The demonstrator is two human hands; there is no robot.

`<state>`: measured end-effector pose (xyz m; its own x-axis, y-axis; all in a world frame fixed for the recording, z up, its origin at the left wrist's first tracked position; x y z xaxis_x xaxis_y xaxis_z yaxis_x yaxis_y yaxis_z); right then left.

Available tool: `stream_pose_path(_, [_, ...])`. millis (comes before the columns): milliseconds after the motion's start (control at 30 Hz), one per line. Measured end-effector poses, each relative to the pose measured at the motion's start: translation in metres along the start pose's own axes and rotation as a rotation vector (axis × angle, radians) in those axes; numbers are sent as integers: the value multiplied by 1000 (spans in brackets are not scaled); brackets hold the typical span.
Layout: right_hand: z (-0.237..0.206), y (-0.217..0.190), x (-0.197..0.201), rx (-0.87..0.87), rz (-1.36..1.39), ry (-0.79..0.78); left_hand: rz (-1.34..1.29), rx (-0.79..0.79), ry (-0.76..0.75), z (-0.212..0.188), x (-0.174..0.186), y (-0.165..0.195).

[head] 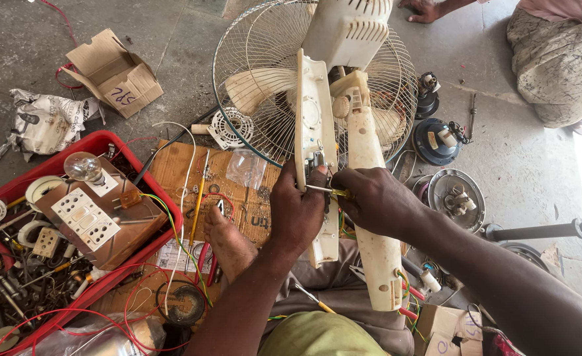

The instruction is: The person connects electrical wires to a switch component of a standing fan and then reassembles the plastic housing by hand and using a screwdriver.

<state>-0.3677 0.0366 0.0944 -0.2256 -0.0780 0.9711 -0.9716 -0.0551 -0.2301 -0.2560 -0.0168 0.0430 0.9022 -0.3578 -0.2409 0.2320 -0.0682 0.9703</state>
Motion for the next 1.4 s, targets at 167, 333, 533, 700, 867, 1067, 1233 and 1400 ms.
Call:
stream_pose_path(167, [3,3,-3,-38,-61,65,-41,13,56,-4,3,-2])
stream_pose_path(333, [14,18,-10,-215,-19,-21,-22,-86,108,-6,4,4])
stream_pose_path(533, [21,46,-14,-529,78,-231,-101,-56,140,-6,7,-1])
stream_pose_path(700, [2,16,13,-159,238,132,-136,7,124,-1,15,-6])
stream_pose_path(867, [-3,-1,21,10,106,253,-107,-23,66,-1,10,1])
stream_pose_path(1067, [4,4,12,6,72,156,-67,-121,83,-1,8,16])
stream_pose_path(1233, [18,49,-24,-436,353,-202,0,-317,42,-9,4,39])
stream_pose_path(1400, [23,56,-28,-562,246,-359,-63,-173,26,-1,4,22])
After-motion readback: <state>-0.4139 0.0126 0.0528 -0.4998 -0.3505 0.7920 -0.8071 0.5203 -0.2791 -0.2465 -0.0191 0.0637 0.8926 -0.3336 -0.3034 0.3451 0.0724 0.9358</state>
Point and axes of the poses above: each hand's wrist, its own z-axis towards the middle knuckle, its own x-axis out of the back of the hand, y = z × x, the point moved 9 cm from there along z, towards the middle knuckle, and after that the axes turned 12 degrees about -z, right-handed, at the moved point
